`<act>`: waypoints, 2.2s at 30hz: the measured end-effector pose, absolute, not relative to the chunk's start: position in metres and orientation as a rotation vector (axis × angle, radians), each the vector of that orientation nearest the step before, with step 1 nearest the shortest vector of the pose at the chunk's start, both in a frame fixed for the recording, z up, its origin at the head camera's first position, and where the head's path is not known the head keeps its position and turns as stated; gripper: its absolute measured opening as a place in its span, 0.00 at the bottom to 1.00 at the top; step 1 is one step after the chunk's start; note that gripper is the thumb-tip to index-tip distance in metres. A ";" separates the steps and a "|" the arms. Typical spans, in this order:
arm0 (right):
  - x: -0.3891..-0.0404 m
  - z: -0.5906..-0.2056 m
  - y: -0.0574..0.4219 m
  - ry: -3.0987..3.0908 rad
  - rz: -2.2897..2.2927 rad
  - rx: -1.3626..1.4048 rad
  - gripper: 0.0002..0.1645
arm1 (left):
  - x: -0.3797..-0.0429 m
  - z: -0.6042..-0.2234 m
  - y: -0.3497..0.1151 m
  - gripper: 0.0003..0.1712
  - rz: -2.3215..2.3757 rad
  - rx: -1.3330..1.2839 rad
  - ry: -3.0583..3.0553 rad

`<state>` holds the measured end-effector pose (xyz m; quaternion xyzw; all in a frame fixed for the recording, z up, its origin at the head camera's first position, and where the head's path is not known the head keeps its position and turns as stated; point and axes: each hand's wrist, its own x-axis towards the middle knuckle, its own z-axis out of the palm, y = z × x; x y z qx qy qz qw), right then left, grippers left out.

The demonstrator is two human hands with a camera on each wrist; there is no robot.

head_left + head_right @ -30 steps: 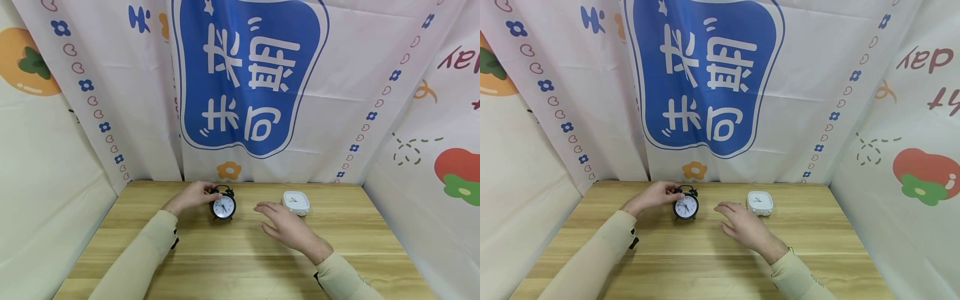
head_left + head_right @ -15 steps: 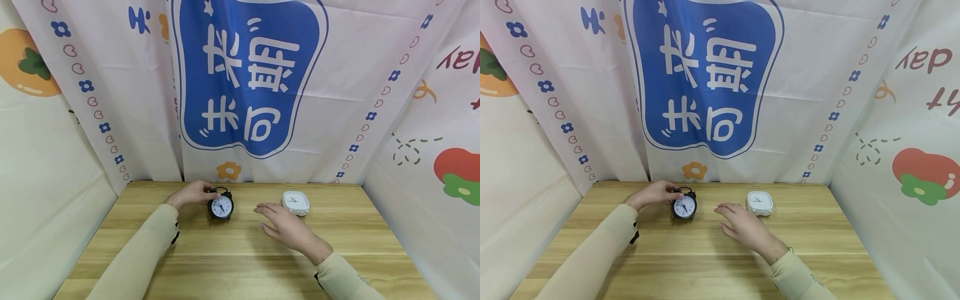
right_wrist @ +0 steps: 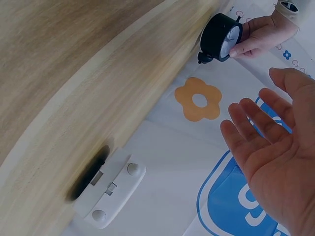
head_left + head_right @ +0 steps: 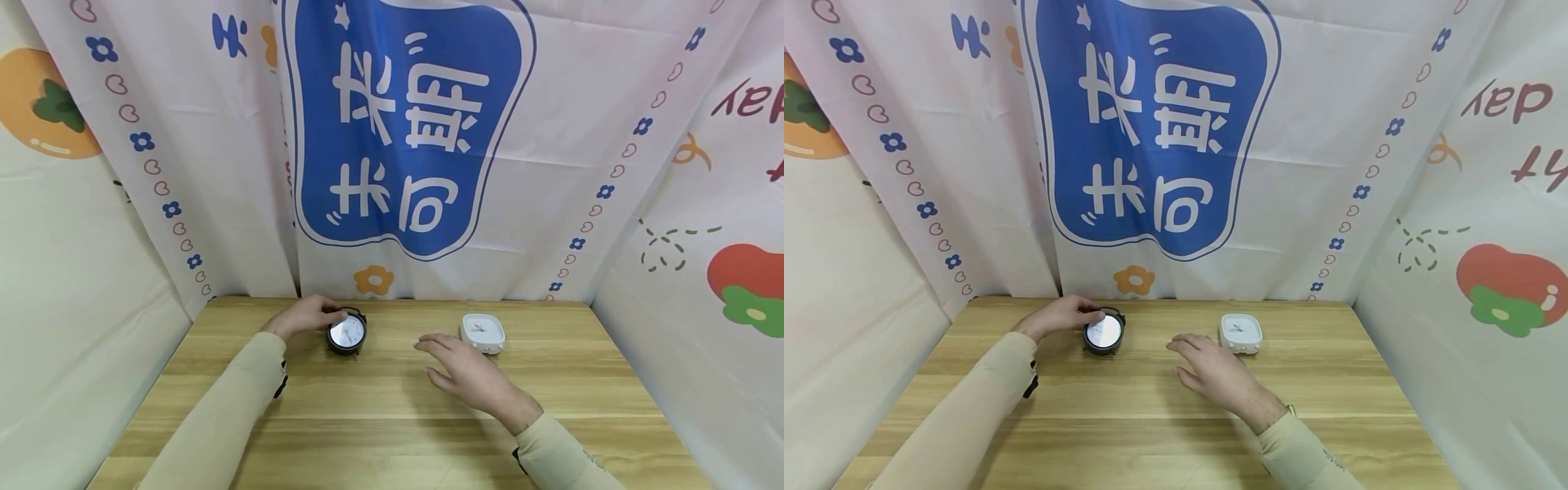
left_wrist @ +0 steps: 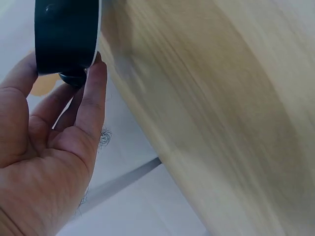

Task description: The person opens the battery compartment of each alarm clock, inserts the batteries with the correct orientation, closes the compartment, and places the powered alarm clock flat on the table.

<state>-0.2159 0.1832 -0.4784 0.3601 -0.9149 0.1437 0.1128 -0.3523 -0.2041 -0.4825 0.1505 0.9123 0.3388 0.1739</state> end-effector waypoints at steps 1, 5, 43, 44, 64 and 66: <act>-0.216 -0.478 0.183 -2.688 0.421 1.056 0.27 | -0.352 -0.483 -0.205 0.35 0.953 0.424 2.598; -0.215 -0.478 0.184 -2.693 0.419 1.053 0.27 | -0.351 -0.486 -0.207 0.33 0.956 0.409 2.631; -0.221 -0.476 0.202 -2.741 0.421 0.958 0.28 | -0.326 -0.489 -0.199 0.25 0.862 0.498 2.961; -0.222 -0.476 0.203 -2.743 0.417 0.948 0.28 | -0.324 -0.488 -0.198 0.25 0.851 0.515 2.972; -0.241 -0.477 0.227 -2.753 0.365 0.785 0.26 | -0.273 -0.485 -0.164 0.17 0.765 0.824 3.102; -0.243 -0.477 0.230 -2.770 0.354 0.751 0.26 | -0.269 -0.485 -0.159 0.17 0.750 0.867 3.106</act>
